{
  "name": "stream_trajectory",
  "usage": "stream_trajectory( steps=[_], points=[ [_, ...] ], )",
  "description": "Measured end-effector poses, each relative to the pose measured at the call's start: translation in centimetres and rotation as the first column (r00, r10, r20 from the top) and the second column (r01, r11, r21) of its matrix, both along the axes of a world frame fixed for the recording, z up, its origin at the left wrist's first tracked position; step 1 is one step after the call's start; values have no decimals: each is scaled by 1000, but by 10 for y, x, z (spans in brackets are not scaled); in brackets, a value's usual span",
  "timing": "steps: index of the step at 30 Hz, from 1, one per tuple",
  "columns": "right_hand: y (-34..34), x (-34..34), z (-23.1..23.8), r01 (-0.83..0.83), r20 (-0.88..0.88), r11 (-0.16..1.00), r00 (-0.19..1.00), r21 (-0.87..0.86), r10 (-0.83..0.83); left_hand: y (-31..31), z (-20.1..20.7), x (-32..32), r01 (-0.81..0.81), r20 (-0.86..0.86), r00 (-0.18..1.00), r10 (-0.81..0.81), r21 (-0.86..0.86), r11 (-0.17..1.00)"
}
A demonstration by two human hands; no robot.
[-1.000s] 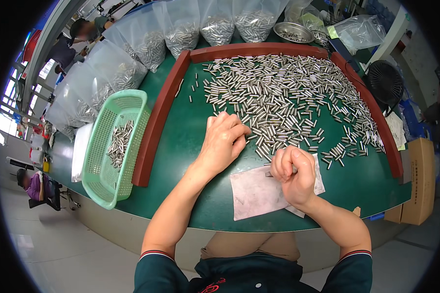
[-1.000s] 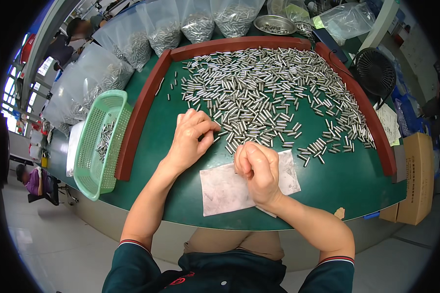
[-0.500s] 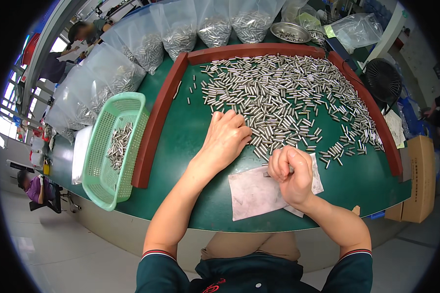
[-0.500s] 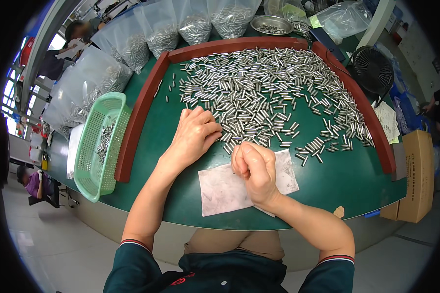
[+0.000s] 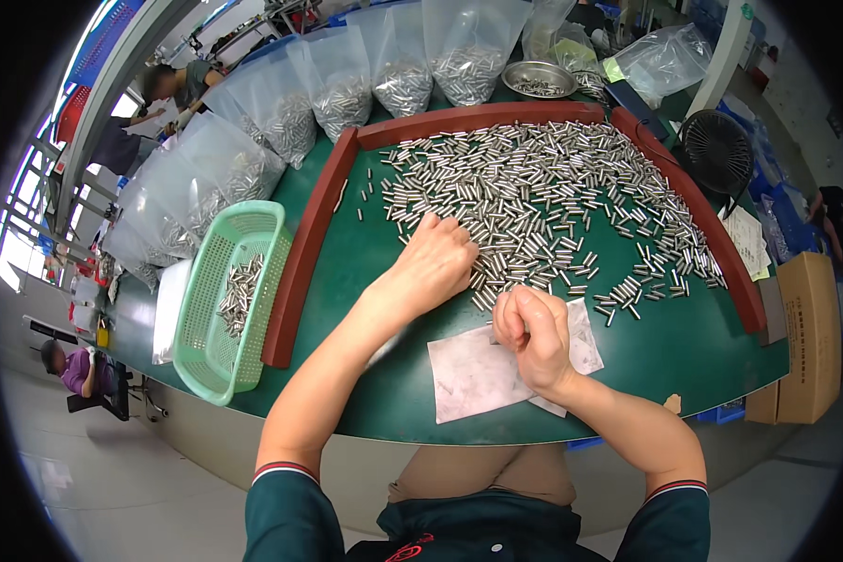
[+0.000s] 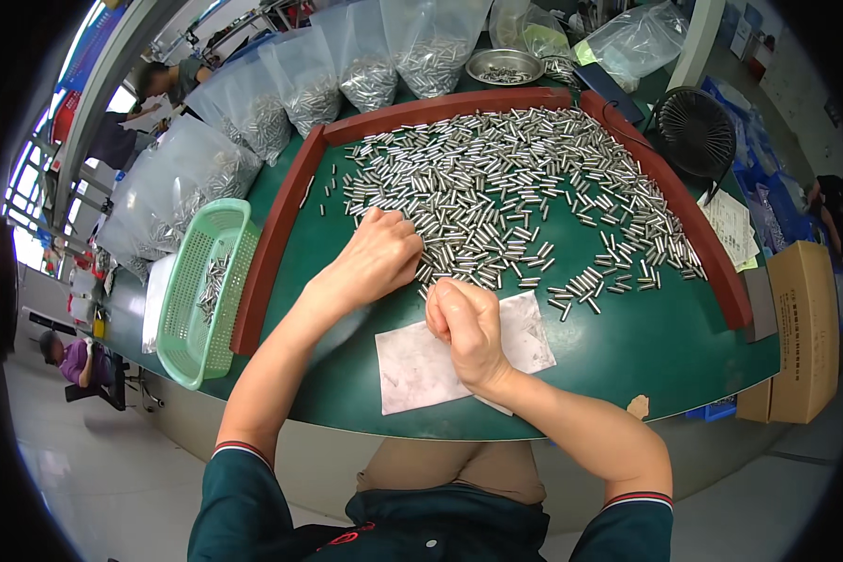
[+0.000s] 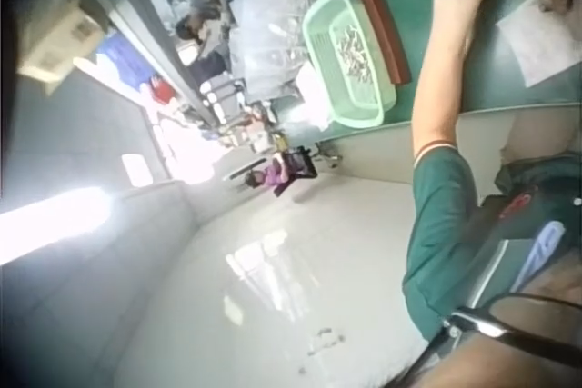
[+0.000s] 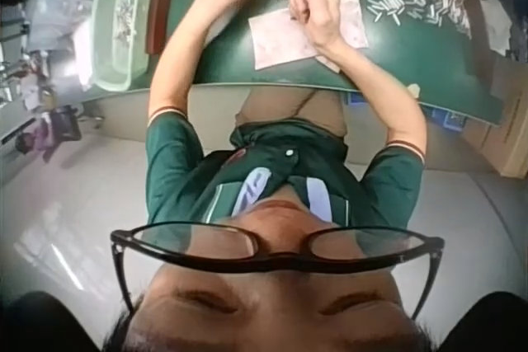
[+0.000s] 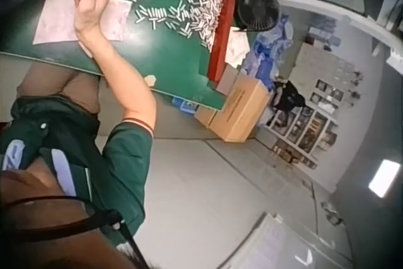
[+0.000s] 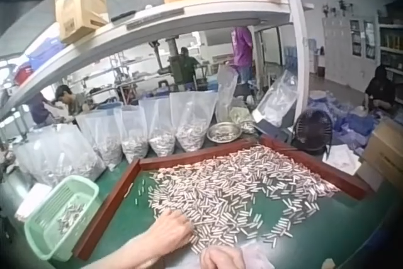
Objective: Pick up small metal cylinders, clean or inspect them using a tool and cloth, and place them into a sorting basket.
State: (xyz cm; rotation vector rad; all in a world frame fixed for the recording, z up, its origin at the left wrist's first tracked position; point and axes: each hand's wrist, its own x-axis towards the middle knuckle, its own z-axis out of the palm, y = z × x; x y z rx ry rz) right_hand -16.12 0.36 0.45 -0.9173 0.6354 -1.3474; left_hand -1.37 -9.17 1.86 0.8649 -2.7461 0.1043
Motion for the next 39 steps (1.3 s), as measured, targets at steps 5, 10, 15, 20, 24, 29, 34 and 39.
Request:
stream_trajectory(
  steps=[5,10,15,20,24,29,34,39],
  points=[
    [6,-4,-7,62,-154,996,985,-63,-71,-60,44,-32,25,-160,987,-24,5,1000],
    [12,-1,-9,0,-76,994,997,-111,-8,-175,49,-84,-54,-461,885,61,29,998],
    [9,-2,-11,-12,-62,995,998,-103,5,-253,16,-124,-215,-452,874,181,-25,976],
    [3,-3,-9,2,-59,998,998,-61,-5,-290,-3,-141,-248,-414,889,194,-78,966],
    [0,-6,-8,14,-54,999,998,-41,-16,-294,-11,-146,-255,-425,869,255,56,965],
    [3,-5,-8,2,-46,999,999,-36,-3,-300,-17,-135,-196,-442,879,180,10,981],
    [7,-9,-10,-4,-39,1000,999,-6,3,-285,-15,-141,-138,-502,854,136,33,990],
    [6,-4,-9,-11,-31,1000,999,0,11,-271,-5,-115,-135,-483,875,-7,-259,956]
  ],
)
